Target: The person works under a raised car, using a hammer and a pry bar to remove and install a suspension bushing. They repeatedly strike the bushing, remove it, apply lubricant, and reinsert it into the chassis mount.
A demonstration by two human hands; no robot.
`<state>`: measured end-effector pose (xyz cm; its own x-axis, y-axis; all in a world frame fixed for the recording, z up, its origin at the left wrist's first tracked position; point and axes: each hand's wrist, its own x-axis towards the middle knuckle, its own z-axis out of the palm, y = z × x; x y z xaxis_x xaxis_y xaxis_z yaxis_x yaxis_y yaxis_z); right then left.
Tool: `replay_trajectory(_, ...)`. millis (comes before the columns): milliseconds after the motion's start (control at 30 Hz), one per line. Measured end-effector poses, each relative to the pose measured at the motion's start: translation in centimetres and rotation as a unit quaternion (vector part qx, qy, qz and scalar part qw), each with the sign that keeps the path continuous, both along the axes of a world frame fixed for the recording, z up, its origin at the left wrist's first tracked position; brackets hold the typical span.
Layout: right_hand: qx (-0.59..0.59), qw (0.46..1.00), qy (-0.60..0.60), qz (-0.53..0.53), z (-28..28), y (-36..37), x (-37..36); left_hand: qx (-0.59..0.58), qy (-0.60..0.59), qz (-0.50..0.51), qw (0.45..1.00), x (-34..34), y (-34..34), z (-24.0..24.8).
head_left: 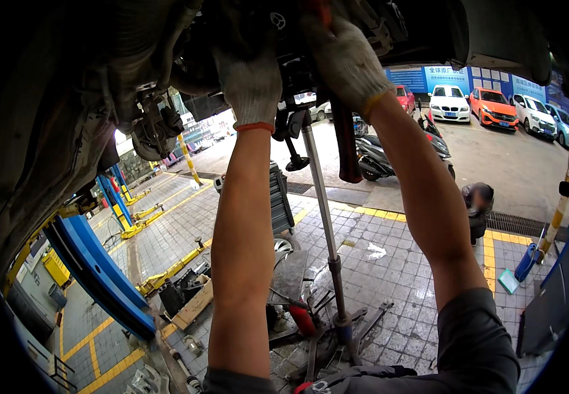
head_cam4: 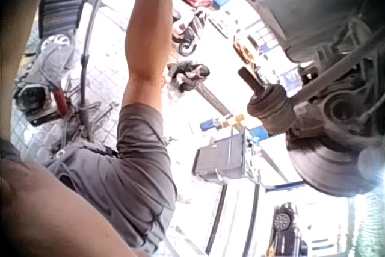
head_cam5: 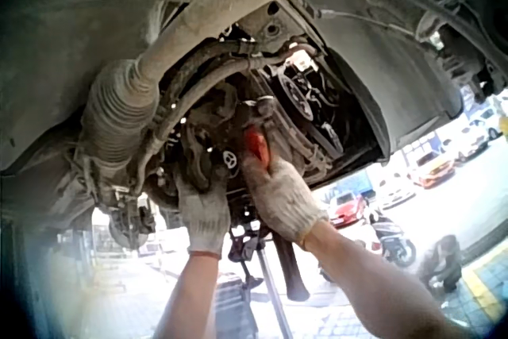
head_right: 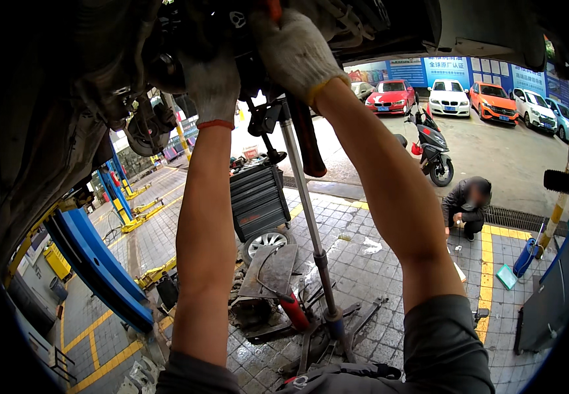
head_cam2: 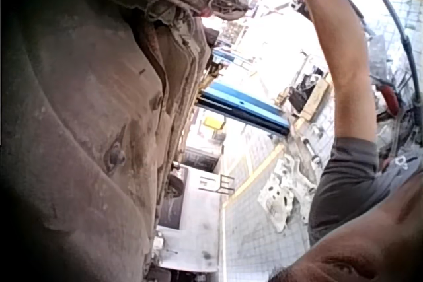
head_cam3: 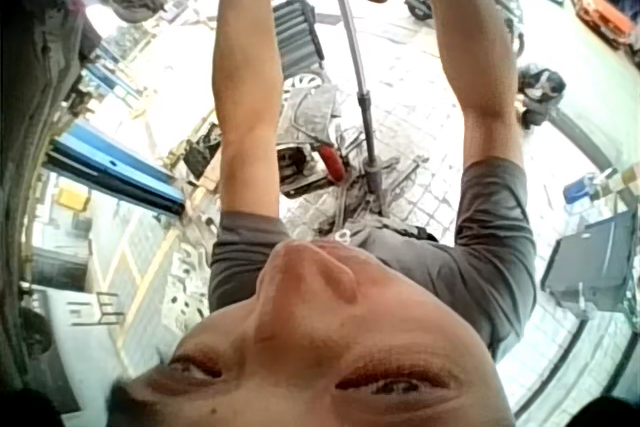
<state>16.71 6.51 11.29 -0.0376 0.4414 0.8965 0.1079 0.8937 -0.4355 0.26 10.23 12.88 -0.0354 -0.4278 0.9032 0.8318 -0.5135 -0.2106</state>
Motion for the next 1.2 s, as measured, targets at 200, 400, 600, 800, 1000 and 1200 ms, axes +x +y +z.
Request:
replay_trajectory(200,-0.048,0.999,0.018,-0.009,-0.6,-0.8,0.4,-0.036,0.014,-0.148,0.988,0.5,-0.6,-0.2)
replay_trajectory(400,0.200,0.948,-0.115,-0.217,0.3,3.3,1.9,0.000,0.017,-0.111,0.994,1.0,-0.7,0.2)
replay_trajectory(600,0.021,0.987,-0.129,-0.095,0.4,0.5,0.9,-0.138,0.055,-0.124,0.981,-1.3,-0.7,-0.2)
replay_trajectory(800,0.017,0.989,-0.116,-0.094,0.2,1.3,1.0,-0.116,0.055,0.154,0.980,-1.3,-3.2,0.6)
replay_trajectory(1000,0.013,0.998,-0.059,-0.031,-0.1,2.4,0.2,-0.038,0.081,0.385,0.919,-2.3,-2.6,3.0)
replay_trajectory(1200,0.008,1.000,-0.013,0.002,-0.9,1.5,1.0,-0.034,0.133,0.379,0.915,-2.6,-2.5,4.1)
